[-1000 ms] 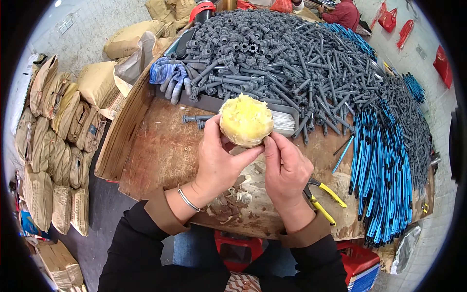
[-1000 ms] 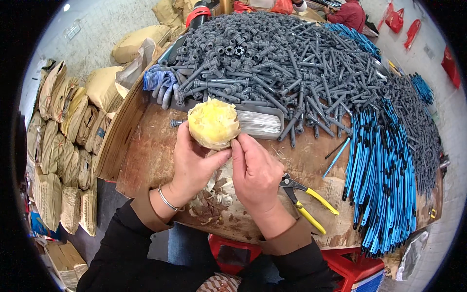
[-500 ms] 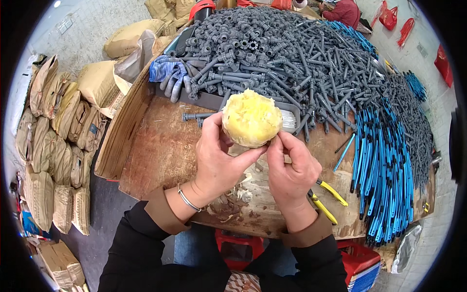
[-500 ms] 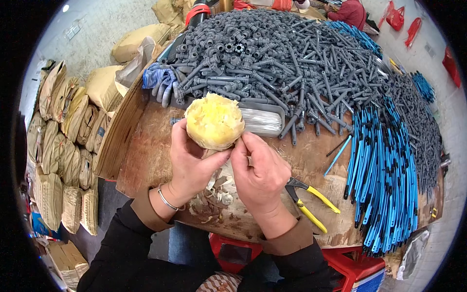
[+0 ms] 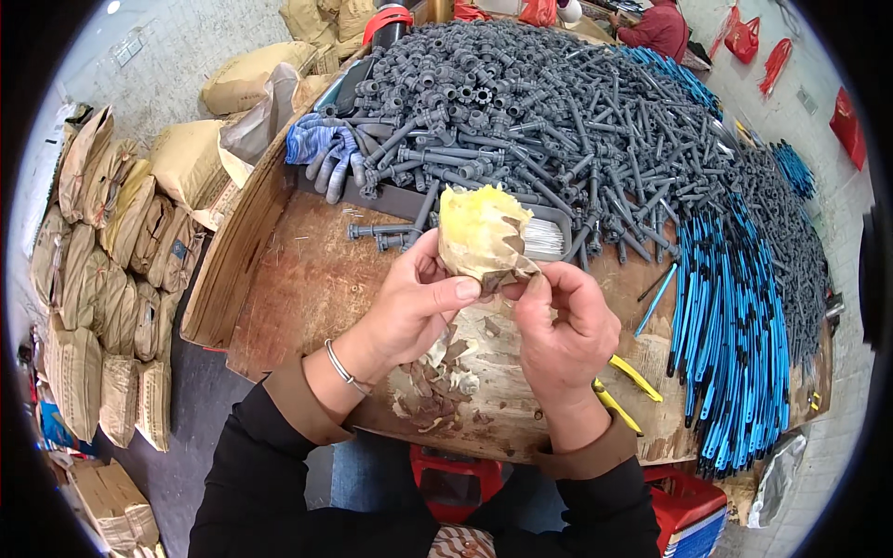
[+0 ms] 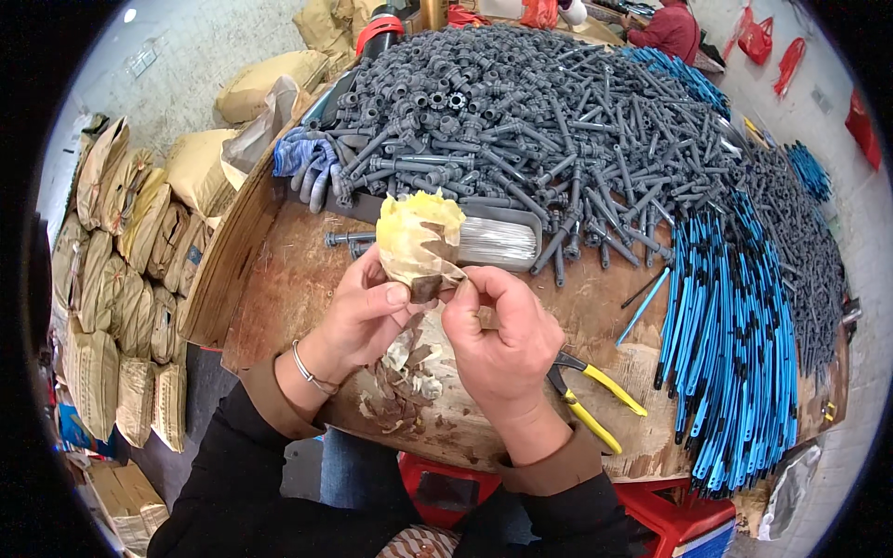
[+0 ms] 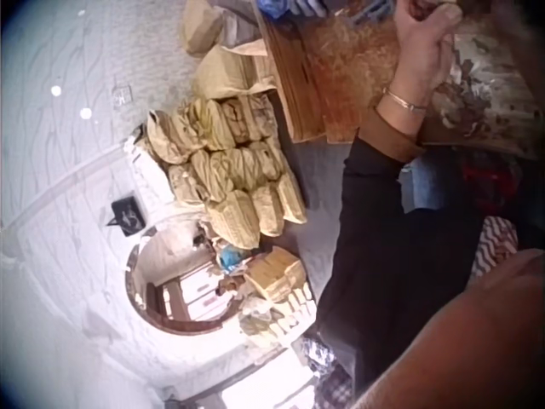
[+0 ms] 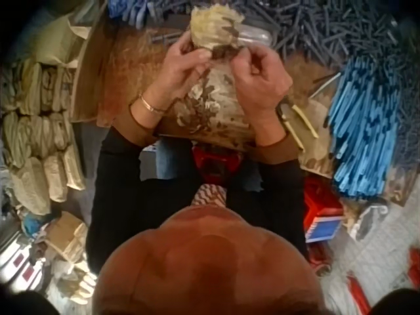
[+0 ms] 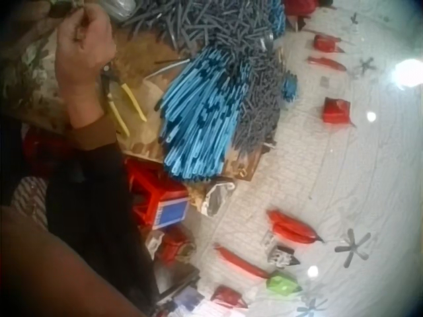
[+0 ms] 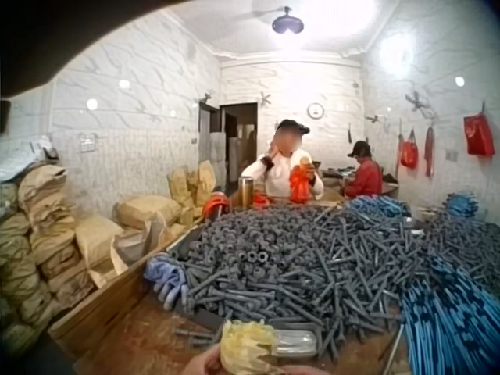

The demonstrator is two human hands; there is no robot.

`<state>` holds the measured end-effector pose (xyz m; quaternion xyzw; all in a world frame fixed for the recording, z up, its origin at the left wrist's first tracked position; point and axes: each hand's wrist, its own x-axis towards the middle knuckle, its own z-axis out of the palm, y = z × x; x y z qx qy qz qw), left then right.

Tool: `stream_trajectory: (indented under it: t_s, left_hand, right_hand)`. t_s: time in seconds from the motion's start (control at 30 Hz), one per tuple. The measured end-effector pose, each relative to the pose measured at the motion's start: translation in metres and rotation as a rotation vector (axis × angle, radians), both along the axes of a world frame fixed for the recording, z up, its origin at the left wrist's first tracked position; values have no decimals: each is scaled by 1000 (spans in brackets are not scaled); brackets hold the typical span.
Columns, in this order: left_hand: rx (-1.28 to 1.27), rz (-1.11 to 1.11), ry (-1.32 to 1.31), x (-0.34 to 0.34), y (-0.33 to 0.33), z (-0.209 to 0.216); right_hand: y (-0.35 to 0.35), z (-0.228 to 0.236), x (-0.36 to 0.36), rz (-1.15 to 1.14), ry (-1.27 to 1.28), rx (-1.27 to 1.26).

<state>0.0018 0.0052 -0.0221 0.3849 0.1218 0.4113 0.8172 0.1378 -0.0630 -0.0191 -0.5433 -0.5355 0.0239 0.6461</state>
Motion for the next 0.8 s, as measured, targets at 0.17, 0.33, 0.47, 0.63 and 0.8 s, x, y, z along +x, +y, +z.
stream_trajectory:
  t_s: [0.17, 0.33, 0.47, 0.63, 0.8]
  left_hand:
    - [-87, -196, -137, -2, 5, -4]
    - [-138, -239, -288, -11, 10, -3]
    - [18, -62, -212, -16, 22, 2]
    - [-23, 80, -132, -14, 24, 4]
    - [-30, 53, -81, -14, 24, 1]
  right_hand:
    - [0, 3, -4, 105, 205, 41]
    - [-1, 15, -3, 152, 460, -43]
    - [-1, 11, 5, 160, 161, -126]
    - [-1, 11, 8, 368, -644, -272]
    - [-1, 14, 5, 516, -715, -289]
